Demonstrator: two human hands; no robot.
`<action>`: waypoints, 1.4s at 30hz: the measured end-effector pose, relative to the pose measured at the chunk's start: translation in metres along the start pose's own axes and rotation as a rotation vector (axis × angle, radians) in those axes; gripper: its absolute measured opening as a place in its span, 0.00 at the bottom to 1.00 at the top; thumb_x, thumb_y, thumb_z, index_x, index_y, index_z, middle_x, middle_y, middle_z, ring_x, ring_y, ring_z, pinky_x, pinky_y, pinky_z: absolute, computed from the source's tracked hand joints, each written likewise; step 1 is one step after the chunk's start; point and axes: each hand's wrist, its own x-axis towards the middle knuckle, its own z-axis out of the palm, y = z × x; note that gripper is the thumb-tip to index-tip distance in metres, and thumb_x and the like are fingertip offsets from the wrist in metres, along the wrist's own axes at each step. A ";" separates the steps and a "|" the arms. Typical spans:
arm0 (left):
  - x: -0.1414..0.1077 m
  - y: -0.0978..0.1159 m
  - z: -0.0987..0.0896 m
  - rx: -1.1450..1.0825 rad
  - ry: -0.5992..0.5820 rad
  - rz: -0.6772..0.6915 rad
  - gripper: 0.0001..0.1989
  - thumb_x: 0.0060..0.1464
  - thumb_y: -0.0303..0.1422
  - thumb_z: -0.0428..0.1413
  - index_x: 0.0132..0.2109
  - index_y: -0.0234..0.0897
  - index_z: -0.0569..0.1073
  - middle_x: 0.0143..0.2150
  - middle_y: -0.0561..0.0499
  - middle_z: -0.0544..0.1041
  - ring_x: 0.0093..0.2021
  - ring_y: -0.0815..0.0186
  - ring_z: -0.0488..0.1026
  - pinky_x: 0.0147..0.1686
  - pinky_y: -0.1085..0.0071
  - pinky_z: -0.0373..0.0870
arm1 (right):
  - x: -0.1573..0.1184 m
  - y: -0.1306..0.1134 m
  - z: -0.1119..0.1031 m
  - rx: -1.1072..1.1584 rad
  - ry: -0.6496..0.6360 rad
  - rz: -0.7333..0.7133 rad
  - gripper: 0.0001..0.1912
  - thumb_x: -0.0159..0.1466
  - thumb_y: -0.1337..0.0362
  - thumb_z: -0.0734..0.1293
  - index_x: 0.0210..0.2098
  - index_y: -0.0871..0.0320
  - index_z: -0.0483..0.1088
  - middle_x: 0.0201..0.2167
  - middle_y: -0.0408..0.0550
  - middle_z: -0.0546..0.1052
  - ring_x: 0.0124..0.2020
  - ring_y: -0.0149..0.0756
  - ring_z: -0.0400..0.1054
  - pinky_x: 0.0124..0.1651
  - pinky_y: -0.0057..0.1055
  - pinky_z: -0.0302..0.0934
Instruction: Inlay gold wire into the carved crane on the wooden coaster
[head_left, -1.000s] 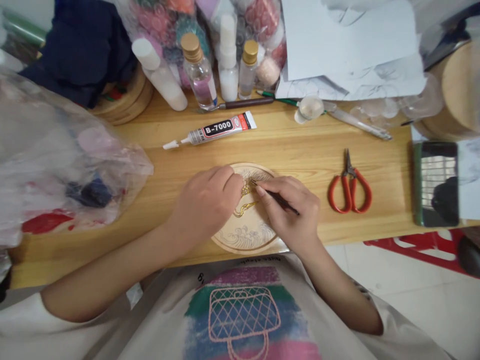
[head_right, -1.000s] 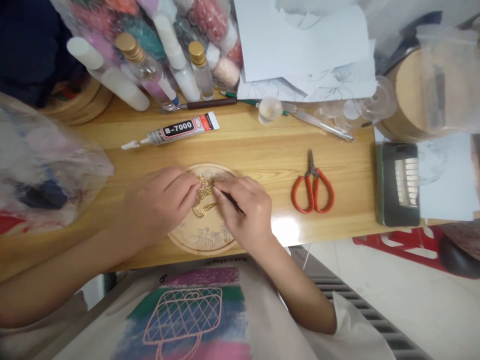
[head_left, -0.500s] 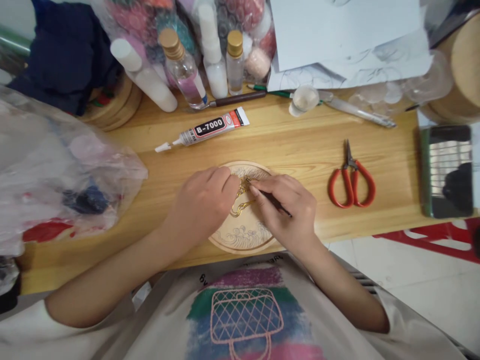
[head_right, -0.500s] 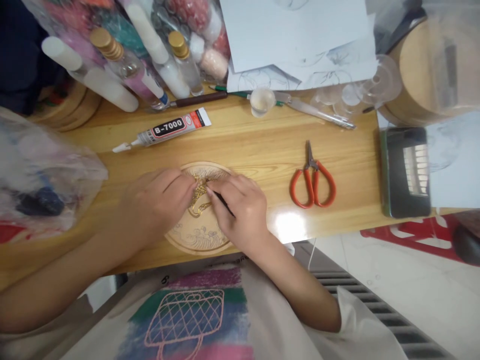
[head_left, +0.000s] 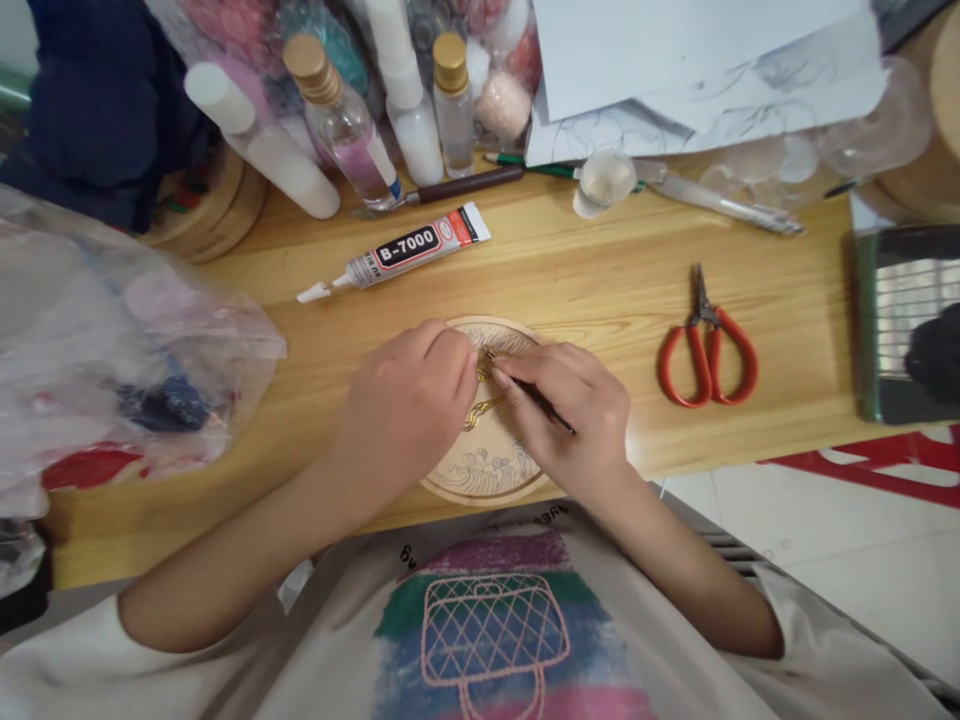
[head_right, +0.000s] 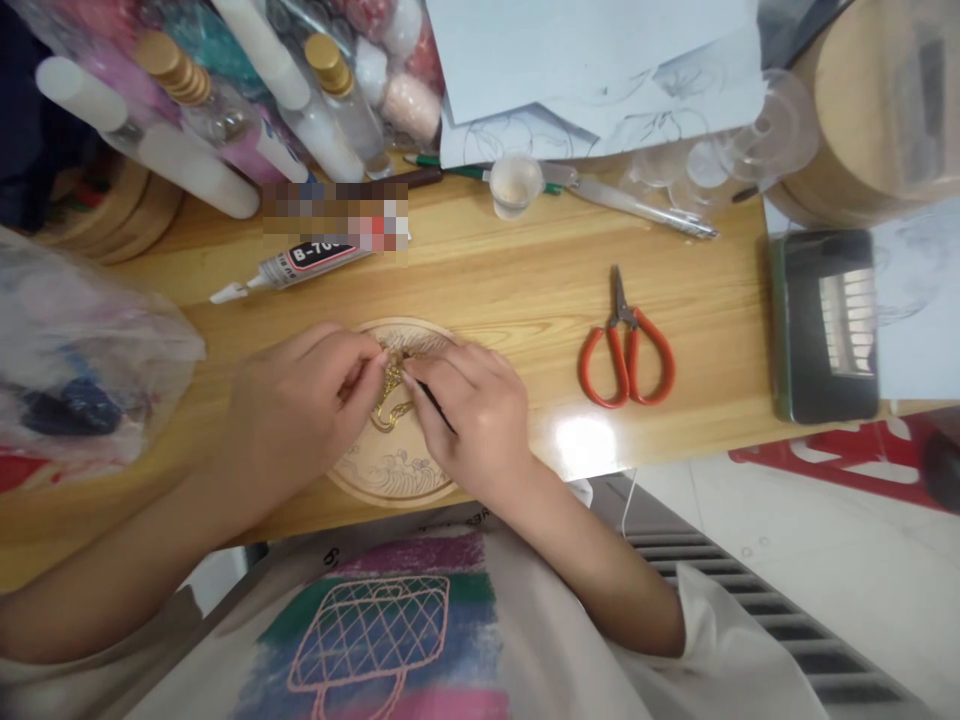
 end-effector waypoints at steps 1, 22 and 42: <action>0.001 0.001 0.000 -0.019 0.004 -0.010 0.11 0.64 0.27 0.51 0.31 0.36 0.68 0.26 0.53 0.69 0.26 0.68 0.66 0.25 0.71 0.60 | 0.000 0.000 0.000 -0.004 0.005 -0.006 0.04 0.65 0.69 0.67 0.38 0.58 0.74 0.32 0.49 0.82 0.33 0.37 0.75 0.37 0.35 0.69; 0.001 0.004 -0.001 -0.108 0.023 -0.037 0.08 0.63 0.28 0.54 0.34 0.34 0.72 0.28 0.51 0.73 0.29 0.66 0.70 0.28 0.70 0.63 | -0.001 0.001 0.001 -0.016 0.004 -0.015 0.04 0.66 0.70 0.66 0.38 0.59 0.74 0.32 0.50 0.82 0.34 0.37 0.75 0.38 0.35 0.69; 0.001 0.010 0.004 0.039 0.034 -0.018 0.11 0.63 0.27 0.51 0.30 0.37 0.69 0.25 0.53 0.70 0.27 0.67 0.67 0.27 0.70 0.59 | -0.001 0.000 0.001 -0.042 -0.007 -0.038 0.04 0.66 0.69 0.66 0.37 0.63 0.74 0.32 0.53 0.81 0.34 0.38 0.74 0.37 0.35 0.68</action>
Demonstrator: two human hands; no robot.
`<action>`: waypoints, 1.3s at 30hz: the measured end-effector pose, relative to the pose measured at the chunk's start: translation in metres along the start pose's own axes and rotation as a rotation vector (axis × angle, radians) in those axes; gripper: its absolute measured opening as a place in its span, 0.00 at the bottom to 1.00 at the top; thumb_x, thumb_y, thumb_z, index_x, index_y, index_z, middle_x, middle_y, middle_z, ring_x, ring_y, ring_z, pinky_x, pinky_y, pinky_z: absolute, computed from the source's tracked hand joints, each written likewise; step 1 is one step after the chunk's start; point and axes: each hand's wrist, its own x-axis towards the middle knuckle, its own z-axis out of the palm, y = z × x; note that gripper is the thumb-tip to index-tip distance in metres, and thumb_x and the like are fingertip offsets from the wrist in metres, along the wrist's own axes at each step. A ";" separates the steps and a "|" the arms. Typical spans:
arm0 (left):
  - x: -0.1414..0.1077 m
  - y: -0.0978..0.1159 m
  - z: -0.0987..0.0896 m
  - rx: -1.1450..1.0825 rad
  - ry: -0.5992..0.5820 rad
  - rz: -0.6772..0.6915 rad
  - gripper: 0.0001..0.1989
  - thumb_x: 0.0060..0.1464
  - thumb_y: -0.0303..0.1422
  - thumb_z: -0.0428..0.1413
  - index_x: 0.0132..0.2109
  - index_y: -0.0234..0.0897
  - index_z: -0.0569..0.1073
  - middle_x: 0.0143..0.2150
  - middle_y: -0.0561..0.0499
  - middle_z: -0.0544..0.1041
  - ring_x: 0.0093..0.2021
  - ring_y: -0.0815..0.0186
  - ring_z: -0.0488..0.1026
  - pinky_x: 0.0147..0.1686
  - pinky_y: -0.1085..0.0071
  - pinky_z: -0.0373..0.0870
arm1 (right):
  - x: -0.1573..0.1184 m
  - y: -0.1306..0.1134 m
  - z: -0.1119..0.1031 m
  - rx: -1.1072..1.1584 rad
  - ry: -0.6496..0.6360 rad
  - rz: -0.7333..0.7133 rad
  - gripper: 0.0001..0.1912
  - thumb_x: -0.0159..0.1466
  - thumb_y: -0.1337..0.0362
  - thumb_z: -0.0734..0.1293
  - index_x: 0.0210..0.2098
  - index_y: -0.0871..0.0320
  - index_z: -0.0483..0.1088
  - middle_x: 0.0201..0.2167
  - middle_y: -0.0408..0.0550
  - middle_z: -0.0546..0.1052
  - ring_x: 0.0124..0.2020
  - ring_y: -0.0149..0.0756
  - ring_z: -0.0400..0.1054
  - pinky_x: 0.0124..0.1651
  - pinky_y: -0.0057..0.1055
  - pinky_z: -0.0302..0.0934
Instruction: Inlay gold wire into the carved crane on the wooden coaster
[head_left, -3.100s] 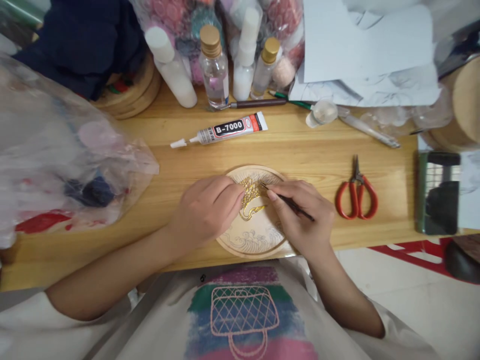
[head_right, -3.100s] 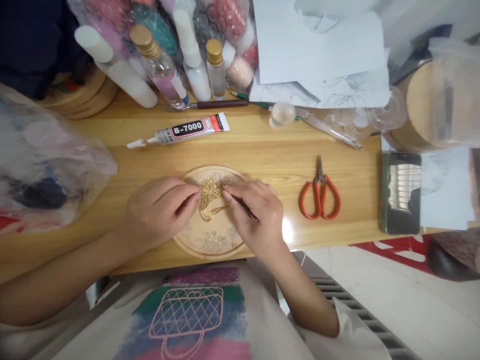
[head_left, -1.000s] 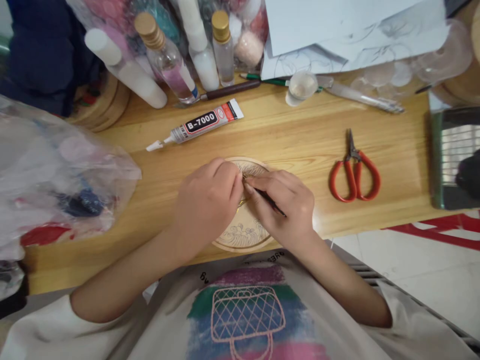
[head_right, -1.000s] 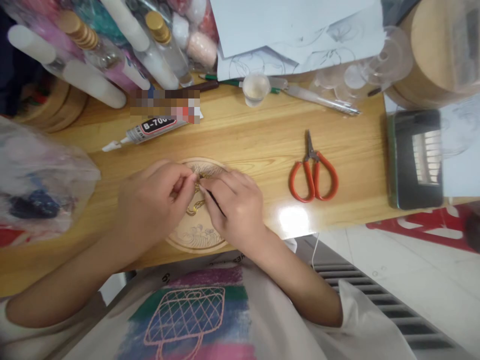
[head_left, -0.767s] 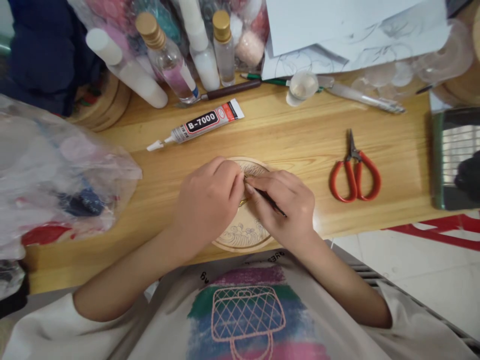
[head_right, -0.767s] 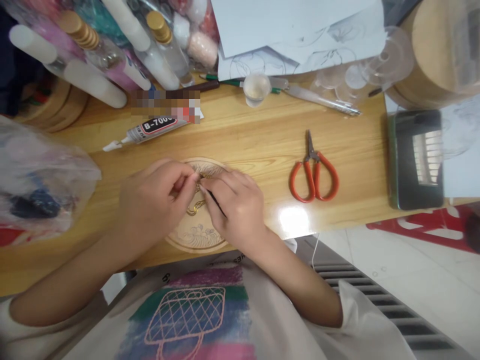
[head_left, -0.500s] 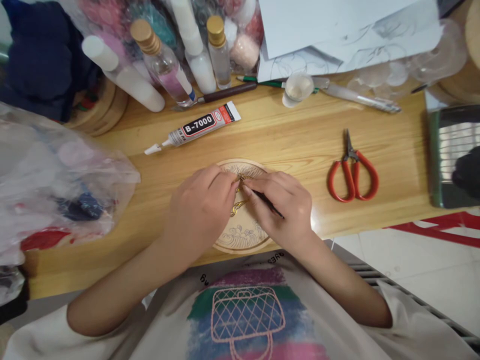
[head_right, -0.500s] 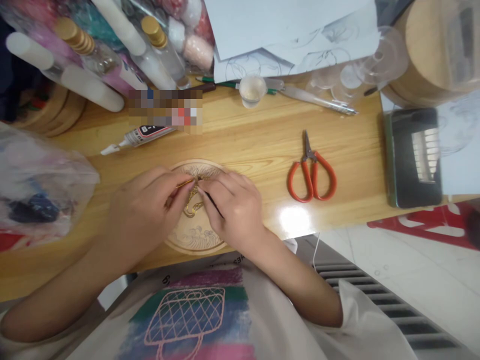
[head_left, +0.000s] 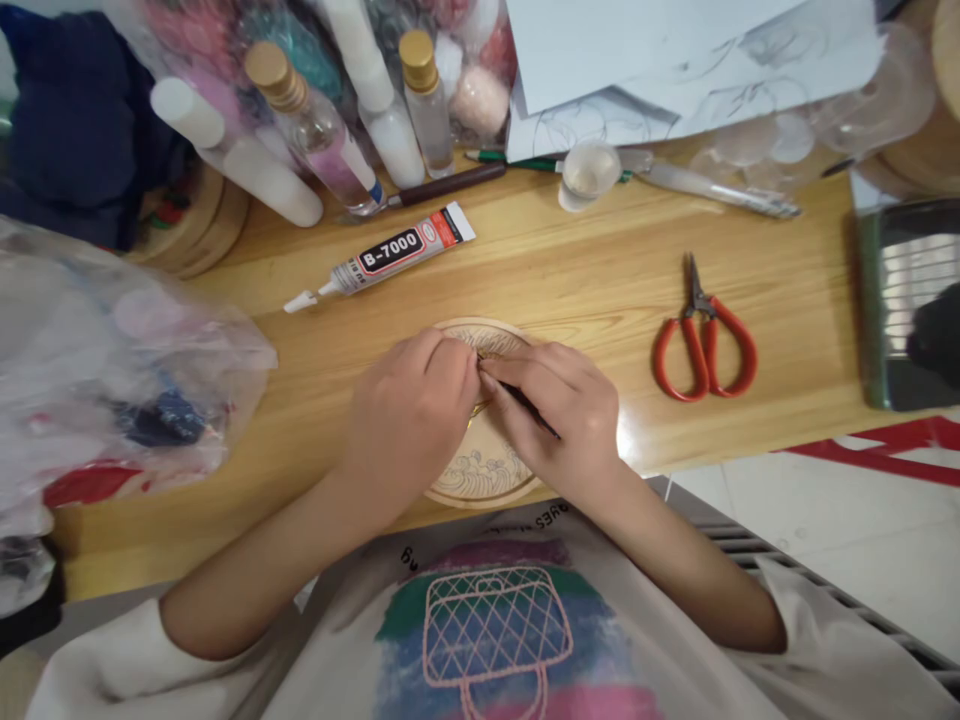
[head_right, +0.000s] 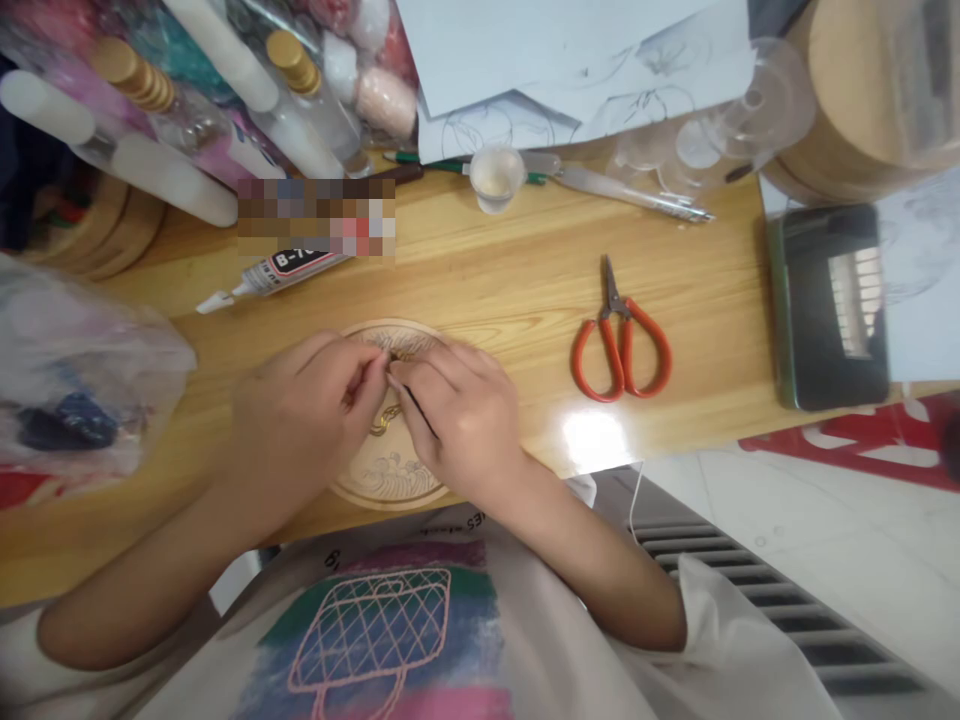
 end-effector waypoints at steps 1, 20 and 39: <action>0.000 0.001 0.000 -0.001 0.005 -0.016 0.11 0.63 0.28 0.51 0.30 0.37 0.68 0.25 0.53 0.70 0.26 0.67 0.67 0.26 0.70 0.58 | 0.000 0.000 0.000 -0.001 -0.001 0.005 0.04 0.66 0.69 0.66 0.37 0.62 0.74 0.32 0.53 0.81 0.34 0.38 0.74 0.38 0.35 0.68; -0.003 -0.010 -0.009 -0.339 0.059 -0.208 0.06 0.59 0.26 0.58 0.33 0.39 0.73 0.26 0.56 0.73 0.26 0.70 0.70 0.24 0.71 0.61 | -0.001 -0.001 -0.003 0.230 0.095 0.132 0.05 0.63 0.70 0.70 0.38 0.57 0.76 0.31 0.46 0.82 0.33 0.35 0.75 0.38 0.34 0.70; -0.025 0.037 -0.053 -0.867 0.350 -0.201 0.04 0.63 0.31 0.58 0.37 0.45 0.75 0.26 0.58 0.74 0.26 0.71 0.67 0.25 0.69 0.65 | -0.004 -0.064 -0.056 0.742 0.084 0.387 0.03 0.62 0.68 0.71 0.32 0.54 0.76 0.25 0.40 0.77 0.24 0.26 0.69 0.25 0.23 0.66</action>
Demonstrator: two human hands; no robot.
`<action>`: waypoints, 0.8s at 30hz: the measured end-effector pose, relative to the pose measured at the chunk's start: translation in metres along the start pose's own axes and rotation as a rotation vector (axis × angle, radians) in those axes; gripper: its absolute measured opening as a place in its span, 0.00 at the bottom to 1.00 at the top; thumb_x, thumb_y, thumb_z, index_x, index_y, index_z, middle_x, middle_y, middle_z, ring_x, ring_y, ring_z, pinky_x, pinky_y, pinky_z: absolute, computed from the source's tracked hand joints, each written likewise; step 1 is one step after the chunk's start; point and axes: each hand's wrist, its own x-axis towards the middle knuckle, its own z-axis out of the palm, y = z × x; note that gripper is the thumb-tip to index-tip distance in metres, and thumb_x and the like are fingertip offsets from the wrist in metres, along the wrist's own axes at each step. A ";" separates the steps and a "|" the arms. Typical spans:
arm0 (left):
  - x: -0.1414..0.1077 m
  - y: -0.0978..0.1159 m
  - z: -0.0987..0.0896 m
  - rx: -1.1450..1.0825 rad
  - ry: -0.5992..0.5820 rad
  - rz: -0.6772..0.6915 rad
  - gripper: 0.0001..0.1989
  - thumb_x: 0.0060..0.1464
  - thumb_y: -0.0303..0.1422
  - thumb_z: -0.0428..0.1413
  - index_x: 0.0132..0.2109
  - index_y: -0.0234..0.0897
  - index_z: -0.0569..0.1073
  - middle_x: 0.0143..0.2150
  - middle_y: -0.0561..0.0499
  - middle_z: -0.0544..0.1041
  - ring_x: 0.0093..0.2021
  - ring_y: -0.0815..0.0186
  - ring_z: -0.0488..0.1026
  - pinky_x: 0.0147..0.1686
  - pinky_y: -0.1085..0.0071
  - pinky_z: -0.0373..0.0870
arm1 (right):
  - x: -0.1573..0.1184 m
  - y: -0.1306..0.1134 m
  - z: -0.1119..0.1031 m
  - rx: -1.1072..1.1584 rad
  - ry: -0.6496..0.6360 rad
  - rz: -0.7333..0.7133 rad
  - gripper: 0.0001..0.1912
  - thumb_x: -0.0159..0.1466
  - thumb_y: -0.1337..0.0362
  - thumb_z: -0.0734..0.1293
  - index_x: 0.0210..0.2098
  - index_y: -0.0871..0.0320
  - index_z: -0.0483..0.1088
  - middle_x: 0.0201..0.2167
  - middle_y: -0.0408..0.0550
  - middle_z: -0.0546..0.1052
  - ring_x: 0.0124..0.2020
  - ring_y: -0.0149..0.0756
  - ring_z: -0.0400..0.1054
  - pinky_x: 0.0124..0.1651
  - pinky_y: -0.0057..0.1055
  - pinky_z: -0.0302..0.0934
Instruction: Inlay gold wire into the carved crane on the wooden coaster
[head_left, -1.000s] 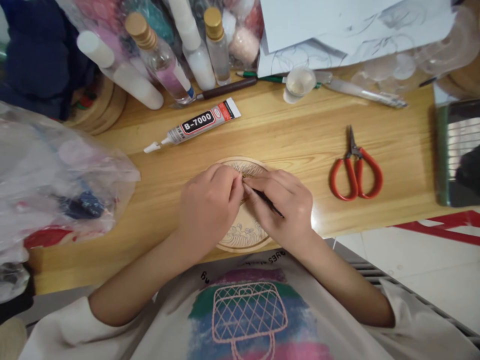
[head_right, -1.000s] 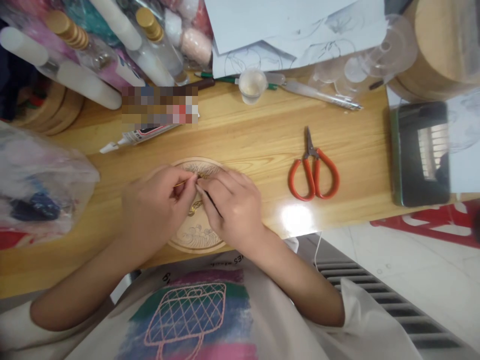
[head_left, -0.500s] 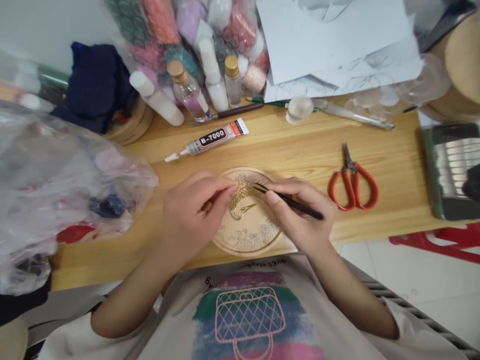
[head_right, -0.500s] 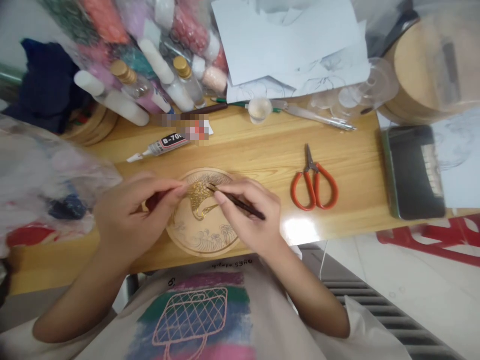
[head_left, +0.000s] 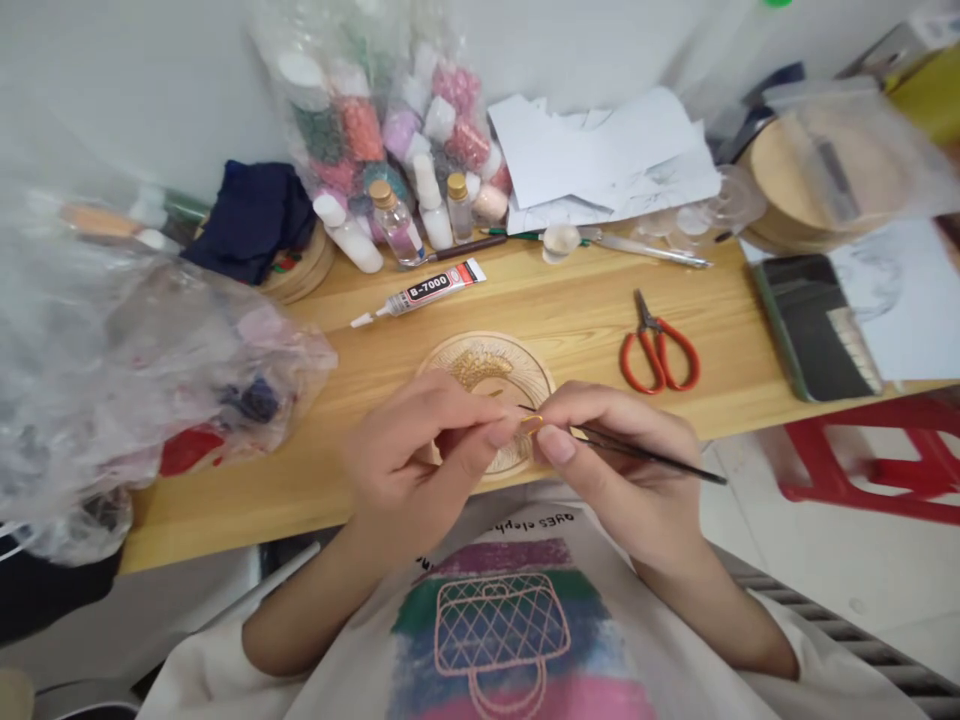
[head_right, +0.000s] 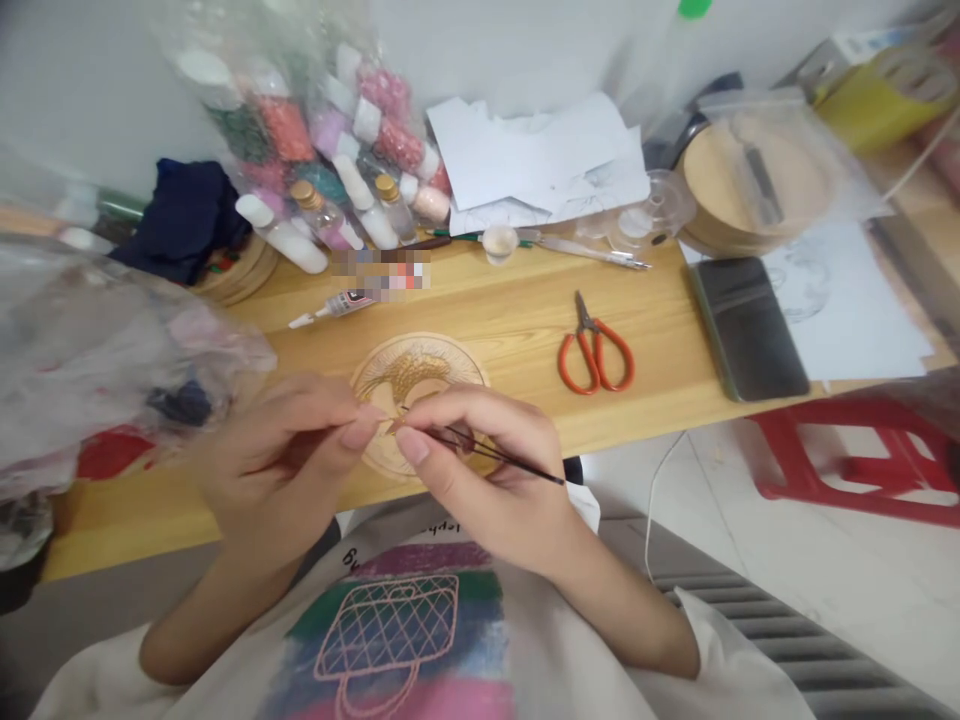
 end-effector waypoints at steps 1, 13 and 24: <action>-0.002 0.003 0.000 0.003 0.005 0.003 0.05 0.63 0.32 0.58 0.37 0.44 0.75 0.25 0.58 0.73 0.26 0.71 0.67 0.25 0.69 0.64 | -0.003 -0.001 0.001 0.012 0.008 -0.002 0.03 0.61 0.68 0.72 0.32 0.54 0.76 0.26 0.40 0.78 0.25 0.26 0.69 0.26 0.23 0.67; -0.026 0.025 0.002 0.015 0.088 0.142 0.04 0.63 0.30 0.57 0.38 0.43 0.73 0.24 0.58 0.72 0.25 0.72 0.67 0.23 0.70 0.62 | -0.032 -0.018 0.005 0.019 0.039 -0.046 0.04 0.60 0.68 0.73 0.30 0.54 0.75 0.23 0.39 0.76 0.23 0.25 0.67 0.24 0.23 0.64; -0.037 0.038 0.009 0.116 0.170 0.106 0.07 0.65 0.31 0.55 0.36 0.44 0.71 0.23 0.58 0.71 0.24 0.70 0.69 0.24 0.68 0.65 | -0.041 -0.023 0.005 -0.084 0.069 -0.045 0.04 0.59 0.68 0.73 0.29 0.55 0.76 0.23 0.40 0.76 0.23 0.26 0.67 0.24 0.24 0.62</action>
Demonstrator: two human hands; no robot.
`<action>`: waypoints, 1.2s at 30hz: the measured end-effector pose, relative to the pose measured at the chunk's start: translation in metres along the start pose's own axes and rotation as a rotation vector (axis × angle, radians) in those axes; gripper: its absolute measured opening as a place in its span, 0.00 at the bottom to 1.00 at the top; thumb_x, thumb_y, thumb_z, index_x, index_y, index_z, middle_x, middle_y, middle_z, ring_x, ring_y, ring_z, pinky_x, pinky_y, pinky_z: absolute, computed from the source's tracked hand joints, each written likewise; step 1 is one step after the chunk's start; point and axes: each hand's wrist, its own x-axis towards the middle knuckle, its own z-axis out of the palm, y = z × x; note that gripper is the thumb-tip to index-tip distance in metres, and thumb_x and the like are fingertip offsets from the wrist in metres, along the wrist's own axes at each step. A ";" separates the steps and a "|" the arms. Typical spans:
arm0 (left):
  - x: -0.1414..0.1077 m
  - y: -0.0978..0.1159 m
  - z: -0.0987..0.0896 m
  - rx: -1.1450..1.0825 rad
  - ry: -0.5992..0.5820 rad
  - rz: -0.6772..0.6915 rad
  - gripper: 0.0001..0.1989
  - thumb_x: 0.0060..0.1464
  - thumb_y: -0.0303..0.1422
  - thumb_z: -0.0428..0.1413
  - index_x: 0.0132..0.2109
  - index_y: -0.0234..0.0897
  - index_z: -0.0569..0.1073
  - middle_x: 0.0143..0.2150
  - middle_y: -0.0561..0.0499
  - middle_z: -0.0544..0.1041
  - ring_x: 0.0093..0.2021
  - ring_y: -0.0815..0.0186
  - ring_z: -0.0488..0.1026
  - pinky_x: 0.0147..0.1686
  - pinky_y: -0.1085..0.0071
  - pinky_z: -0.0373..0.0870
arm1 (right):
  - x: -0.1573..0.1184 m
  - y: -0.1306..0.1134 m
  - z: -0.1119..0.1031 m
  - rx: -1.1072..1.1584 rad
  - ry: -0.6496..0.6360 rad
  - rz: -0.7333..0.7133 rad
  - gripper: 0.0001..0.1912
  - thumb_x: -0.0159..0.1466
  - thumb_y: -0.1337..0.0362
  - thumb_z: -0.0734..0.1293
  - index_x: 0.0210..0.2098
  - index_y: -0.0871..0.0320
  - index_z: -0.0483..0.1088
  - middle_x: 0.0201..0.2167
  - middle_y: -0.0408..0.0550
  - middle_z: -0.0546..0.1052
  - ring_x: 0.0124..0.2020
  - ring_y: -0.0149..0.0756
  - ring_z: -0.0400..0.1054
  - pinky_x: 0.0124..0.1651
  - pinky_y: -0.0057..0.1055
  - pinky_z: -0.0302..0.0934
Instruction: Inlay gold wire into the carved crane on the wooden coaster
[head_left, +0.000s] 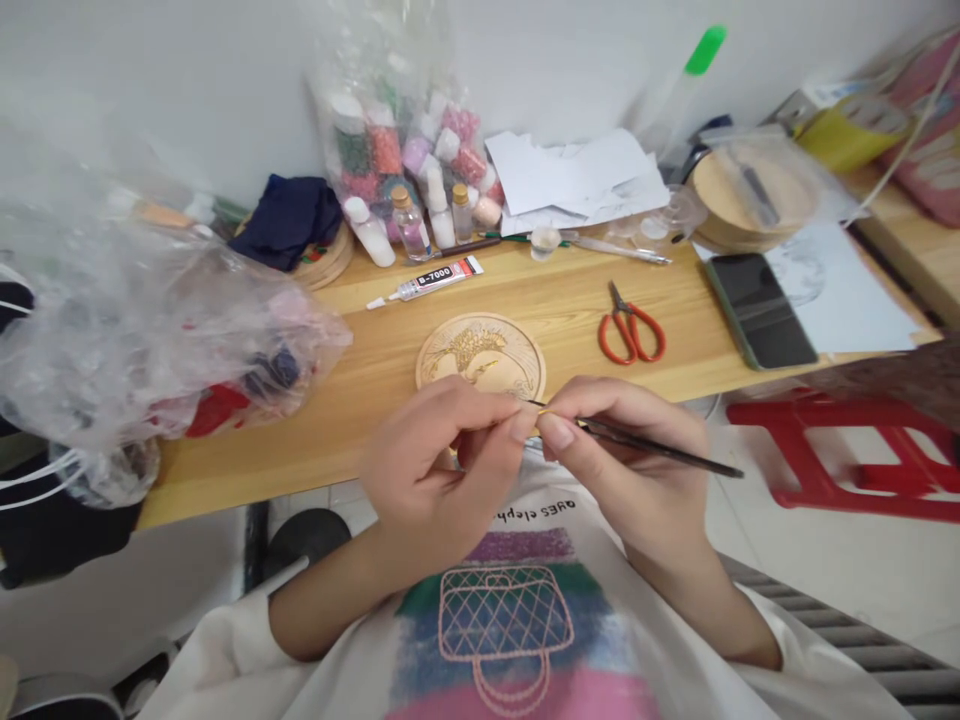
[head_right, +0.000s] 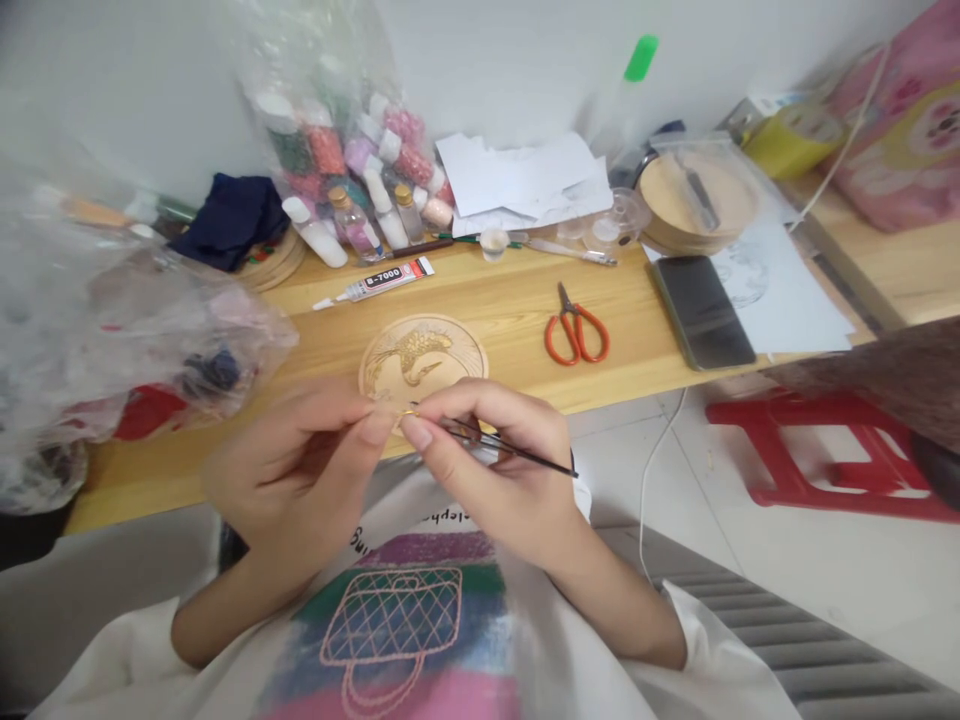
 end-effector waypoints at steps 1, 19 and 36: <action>-0.001 0.000 0.000 0.011 0.001 -0.003 0.07 0.65 0.32 0.54 0.35 0.44 0.71 0.23 0.58 0.71 0.24 0.70 0.69 0.24 0.67 0.66 | 0.000 0.000 0.000 -0.004 -0.001 0.003 0.04 0.59 0.68 0.73 0.29 0.55 0.76 0.24 0.40 0.77 0.23 0.26 0.67 0.24 0.24 0.63; 0.001 -0.025 -0.003 0.062 -0.180 0.088 0.05 0.59 0.26 0.59 0.38 0.41 0.76 0.34 0.53 0.77 0.34 0.68 0.74 0.32 0.69 0.73 | 0.017 0.020 -0.011 0.098 -0.088 0.238 0.08 0.60 0.66 0.72 0.24 0.57 0.74 0.18 0.37 0.71 0.20 0.24 0.63 0.23 0.22 0.58; 0.024 -0.089 -0.012 0.300 -0.468 0.470 0.06 0.64 0.24 0.53 0.46 0.32 0.73 0.31 0.53 0.77 0.33 0.68 0.73 0.34 0.70 0.75 | 0.073 0.059 -0.012 0.134 -0.411 0.583 0.13 0.59 0.56 0.72 0.25 0.59 0.73 0.17 0.38 0.69 0.18 0.23 0.60 0.21 0.23 0.56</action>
